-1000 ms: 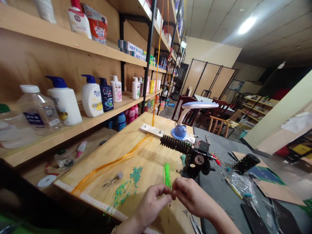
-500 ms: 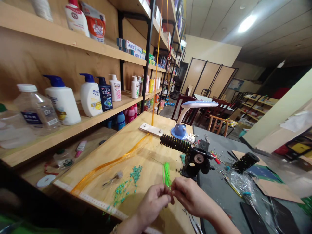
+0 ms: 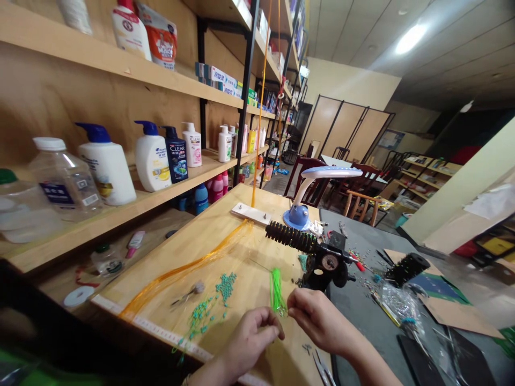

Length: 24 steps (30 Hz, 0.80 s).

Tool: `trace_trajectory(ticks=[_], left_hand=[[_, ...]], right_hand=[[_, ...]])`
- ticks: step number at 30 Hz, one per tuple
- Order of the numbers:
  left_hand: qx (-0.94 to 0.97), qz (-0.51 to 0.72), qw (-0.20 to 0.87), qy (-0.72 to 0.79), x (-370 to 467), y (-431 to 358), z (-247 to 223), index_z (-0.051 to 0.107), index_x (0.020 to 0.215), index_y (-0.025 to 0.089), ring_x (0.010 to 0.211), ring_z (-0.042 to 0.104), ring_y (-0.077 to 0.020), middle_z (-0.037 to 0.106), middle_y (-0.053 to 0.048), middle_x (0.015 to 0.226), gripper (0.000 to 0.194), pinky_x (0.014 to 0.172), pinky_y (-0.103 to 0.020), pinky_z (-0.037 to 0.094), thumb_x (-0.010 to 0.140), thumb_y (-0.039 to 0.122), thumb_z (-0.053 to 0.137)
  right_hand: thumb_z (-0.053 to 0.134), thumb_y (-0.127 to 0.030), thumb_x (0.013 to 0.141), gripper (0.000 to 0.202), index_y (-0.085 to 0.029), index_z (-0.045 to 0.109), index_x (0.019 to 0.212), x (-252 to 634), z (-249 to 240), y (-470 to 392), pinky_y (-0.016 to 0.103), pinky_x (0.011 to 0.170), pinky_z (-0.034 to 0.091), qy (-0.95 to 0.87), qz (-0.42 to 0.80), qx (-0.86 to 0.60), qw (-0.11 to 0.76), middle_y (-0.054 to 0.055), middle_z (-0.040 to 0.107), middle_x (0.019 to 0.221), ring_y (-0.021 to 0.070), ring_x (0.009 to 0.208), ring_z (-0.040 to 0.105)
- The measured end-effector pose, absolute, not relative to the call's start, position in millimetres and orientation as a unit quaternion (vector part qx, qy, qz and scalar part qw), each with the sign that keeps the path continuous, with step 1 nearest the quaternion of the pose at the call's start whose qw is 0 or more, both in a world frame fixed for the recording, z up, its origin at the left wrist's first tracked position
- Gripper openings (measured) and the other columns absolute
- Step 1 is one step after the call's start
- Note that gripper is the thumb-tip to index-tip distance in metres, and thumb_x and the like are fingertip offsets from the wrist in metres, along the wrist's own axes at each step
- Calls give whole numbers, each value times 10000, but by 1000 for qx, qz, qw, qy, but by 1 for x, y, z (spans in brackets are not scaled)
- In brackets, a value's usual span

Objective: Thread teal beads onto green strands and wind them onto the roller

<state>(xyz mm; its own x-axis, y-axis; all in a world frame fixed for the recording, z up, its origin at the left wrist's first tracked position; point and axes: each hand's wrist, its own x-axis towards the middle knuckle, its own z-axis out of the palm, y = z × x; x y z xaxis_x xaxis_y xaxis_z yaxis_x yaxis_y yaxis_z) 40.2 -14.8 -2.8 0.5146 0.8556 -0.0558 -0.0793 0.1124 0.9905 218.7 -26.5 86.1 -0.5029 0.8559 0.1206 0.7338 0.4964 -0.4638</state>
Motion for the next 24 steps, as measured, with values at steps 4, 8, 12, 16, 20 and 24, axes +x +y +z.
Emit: trace_trajectory(ticks=[4,8,12,16,20,24], left_hand=[[574,361,654,336,38,-14,-6,641,738,150,725,550,-183,631,-21,716,114,699,-297,396,719,198,539],[572,370,665,307,37,-13,0,652,759,148,762,552,-185,651,-26,746,105,731,-297,392,737,195,560],[545,388,693,269,41,-11,10,642,834,145,754,564,-179,677,-38,763,134,709,-285,395,782,259,596],[535,393,688,292,47,-10,18,622,727,146,659,553,-159,644,-19,647,153,663,-271,390,765,293,636],[511,388,706,300,49,-10,21,598,662,157,584,510,-141,604,10,562,107,613,-261,371,705,251,625],[512,374,706,315,47,-12,16,594,656,161,567,506,-140,611,10,553,88,604,-262,369,689,241,610]], right_hand=[[453,-169,896,118,-204,510,799,217,86,-27,229,558,346,-848,182,-468,172,1,573,707,137,623,505],[453,-168,894,118,-201,519,803,216,87,-28,225,555,348,-847,184,-473,162,0,584,701,135,620,513],[446,-155,895,118,-204,516,813,215,86,-26,218,572,357,-848,191,-467,163,2,607,719,132,633,534],[458,-154,889,117,-206,515,802,216,85,-25,213,560,343,-848,193,-466,165,-6,597,706,127,617,519],[462,-163,885,106,-206,513,803,217,84,-26,217,561,341,-851,195,-459,164,-3,590,712,131,620,515],[454,-179,893,113,-204,514,800,219,83,-26,220,557,337,-846,194,-466,170,-3,575,700,133,612,503]])
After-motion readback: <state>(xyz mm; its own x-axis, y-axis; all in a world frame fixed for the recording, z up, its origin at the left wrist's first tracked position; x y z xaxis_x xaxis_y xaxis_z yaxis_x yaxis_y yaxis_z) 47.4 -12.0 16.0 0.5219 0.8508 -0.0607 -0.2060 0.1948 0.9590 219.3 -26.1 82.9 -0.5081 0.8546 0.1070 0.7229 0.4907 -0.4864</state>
